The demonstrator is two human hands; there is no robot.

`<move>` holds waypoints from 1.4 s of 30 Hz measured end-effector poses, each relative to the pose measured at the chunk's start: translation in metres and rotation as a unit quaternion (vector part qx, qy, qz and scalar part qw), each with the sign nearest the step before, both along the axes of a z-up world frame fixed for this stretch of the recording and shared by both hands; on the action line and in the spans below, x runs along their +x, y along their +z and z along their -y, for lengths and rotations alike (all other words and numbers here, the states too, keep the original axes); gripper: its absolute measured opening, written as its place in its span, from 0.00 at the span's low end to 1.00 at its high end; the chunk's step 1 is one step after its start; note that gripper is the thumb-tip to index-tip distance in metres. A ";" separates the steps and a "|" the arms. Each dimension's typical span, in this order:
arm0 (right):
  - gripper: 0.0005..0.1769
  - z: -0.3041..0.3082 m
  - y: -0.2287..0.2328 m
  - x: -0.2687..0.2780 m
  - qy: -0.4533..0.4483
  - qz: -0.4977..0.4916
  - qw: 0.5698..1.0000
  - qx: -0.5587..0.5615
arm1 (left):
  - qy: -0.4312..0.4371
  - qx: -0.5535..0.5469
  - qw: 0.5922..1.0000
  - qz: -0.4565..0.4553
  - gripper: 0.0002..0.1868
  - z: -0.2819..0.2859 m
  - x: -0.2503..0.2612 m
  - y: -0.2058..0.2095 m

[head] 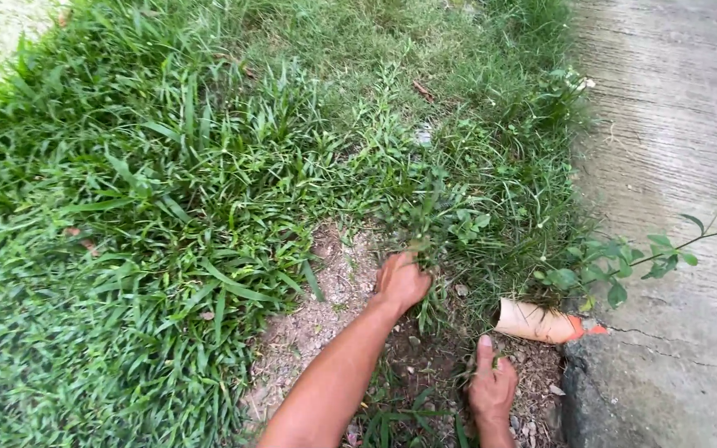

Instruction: The person pulls out weeds and grass from the soil by hand.

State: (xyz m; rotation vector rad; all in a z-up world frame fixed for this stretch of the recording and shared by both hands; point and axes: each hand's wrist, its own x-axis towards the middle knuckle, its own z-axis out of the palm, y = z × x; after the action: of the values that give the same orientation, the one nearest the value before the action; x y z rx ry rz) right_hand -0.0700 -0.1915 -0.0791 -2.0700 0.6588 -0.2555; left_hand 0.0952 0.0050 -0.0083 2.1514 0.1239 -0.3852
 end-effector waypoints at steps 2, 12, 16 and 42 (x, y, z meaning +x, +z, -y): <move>0.37 0.002 -0.002 0.000 -0.005 -0.014 1.000 -0.016 | -0.007 0.010 1.000 0.008 0.32 0.007 0.010 0.000; 0.35 -0.013 0.028 0.005 -0.011 -0.046 0.999 -0.016 | -0.059 0.048 0.996 0.045 0.14 0.021 -0.014 -0.041; 0.42 0.004 0.001 0.002 -0.026 -0.090 0.994 -0.060 | -0.140 0.062 0.988 0.031 0.15 0.023 -0.064 -0.009; 0.37 0.000 0.002 0.003 0.019 -0.045 0.997 -0.055 | -0.206 0.113 0.969 0.069 0.10 0.032 -0.075 -0.015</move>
State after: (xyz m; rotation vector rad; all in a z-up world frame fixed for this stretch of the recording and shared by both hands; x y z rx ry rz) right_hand -0.0667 -0.1911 -0.0773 -2.2088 0.6726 -0.1805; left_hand 0.0198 -0.0266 -0.0238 2.4213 -0.3836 -0.4735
